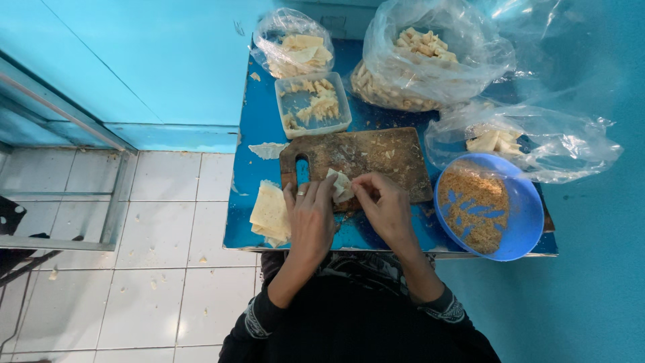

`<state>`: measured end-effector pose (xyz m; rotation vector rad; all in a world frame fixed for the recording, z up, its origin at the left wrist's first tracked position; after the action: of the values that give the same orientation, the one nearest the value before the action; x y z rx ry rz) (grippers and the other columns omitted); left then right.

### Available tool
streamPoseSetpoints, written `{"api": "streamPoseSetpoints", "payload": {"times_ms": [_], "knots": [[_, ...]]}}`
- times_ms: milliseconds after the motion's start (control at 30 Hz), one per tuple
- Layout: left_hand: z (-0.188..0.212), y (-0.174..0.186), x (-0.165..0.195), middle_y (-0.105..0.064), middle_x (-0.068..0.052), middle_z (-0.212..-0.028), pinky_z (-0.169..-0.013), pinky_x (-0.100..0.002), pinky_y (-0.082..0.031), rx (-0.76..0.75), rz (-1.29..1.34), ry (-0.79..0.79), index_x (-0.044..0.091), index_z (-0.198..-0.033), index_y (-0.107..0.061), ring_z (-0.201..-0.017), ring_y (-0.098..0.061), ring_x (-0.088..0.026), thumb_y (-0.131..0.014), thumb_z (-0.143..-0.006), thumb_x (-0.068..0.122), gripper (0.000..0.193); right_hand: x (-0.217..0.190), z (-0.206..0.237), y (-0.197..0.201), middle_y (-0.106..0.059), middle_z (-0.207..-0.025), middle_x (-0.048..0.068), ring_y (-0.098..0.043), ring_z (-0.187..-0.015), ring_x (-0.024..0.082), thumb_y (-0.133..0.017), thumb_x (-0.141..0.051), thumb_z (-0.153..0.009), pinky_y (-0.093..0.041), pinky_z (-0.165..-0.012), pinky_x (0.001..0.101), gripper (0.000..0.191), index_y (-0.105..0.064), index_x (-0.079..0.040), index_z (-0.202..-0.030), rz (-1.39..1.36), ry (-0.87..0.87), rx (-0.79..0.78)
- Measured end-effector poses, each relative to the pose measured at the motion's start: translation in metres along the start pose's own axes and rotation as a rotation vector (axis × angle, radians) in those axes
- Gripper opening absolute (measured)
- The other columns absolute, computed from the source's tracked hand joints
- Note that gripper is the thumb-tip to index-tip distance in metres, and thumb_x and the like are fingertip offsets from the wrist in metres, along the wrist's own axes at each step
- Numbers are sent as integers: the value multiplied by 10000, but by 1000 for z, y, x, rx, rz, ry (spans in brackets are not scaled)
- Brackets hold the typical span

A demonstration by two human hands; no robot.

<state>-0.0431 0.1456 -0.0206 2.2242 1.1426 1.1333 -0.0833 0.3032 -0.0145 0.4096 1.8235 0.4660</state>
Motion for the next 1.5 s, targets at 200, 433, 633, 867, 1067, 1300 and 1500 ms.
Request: {"api": "streamPoseSetpoints", "payload": {"times_ms": [200,433,633,867,1067,1300,1500], "knots": [[-2,-7,-4,-645,-97,-975,-1094,-570,-321,6,31,26,32,-1191,-638,-1010,-606,-295,-646,-938,46,253,-2,-1,1,-739,-937,102,-729,-788,174,-703,-136,-958,-568,-665,313,149,-732,-18,-1043,13,101,-26],[1,-4,-8,-596,-116,-1014,-1114,-585,-326,38,-9,4,38,-1097,-638,-1070,-578,-314,-670,-948,68,156,-10,2,-4,-678,-984,109,-669,-910,284,-703,-116,-951,-526,-785,417,151,-752,-18,-1056,264,343,-85],[5,7,-16,-605,-87,-1050,-1098,-673,-260,-27,-102,-149,41,-1048,-701,-1121,-555,-311,-664,-868,68,186,-15,-6,12,-631,-986,80,-622,-960,262,-726,-123,-909,-508,-832,411,251,-793,-96,-1149,322,452,-210],[-7,2,-29,-599,-74,-1114,-1135,-621,-285,-69,82,-94,48,-996,-714,-1200,-530,-327,-684,-927,85,84,-13,-20,18,-608,-967,64,-605,-939,248,-809,-210,-813,-480,-815,410,259,-789,-105,-1048,264,450,-320],[-9,6,-24,-573,-138,-1177,-1053,-696,-222,-42,10,-74,35,-867,-698,-1208,-468,-361,-758,-857,138,120,5,-43,7,-596,-959,52,-594,-966,267,-816,-294,-838,-449,-829,437,155,-809,-156,-909,350,397,-304],[-17,-3,-28,-563,-128,-1251,-1083,-656,-276,-35,102,128,43,-960,-695,-1243,-451,-369,-771,-840,115,160,13,-55,-4,-515,-1036,82,-549,-1036,287,-860,-311,-735,-451,-827,430,232,-772,-135,-857,294,210,-298],[-8,5,-32,-532,-163,-1289,-1078,-743,-192,-12,-78,-106,74,-930,-731,-1281,-437,-402,-774,-830,139,127,6,-35,5,-517,-1067,51,-520,-1060,269,-819,-298,-819,-417,-866,463,161,-821,-189,-936,340,396,-252]]}}
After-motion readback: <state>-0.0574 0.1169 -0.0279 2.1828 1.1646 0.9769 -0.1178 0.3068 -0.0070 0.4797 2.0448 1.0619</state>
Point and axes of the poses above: each hand's wrist, its own z-axis away from the middle knuckle, its own y-axis out of the back of the hand, x = y × z, the point moved 1 cm from there along -z, towards the middle knuckle
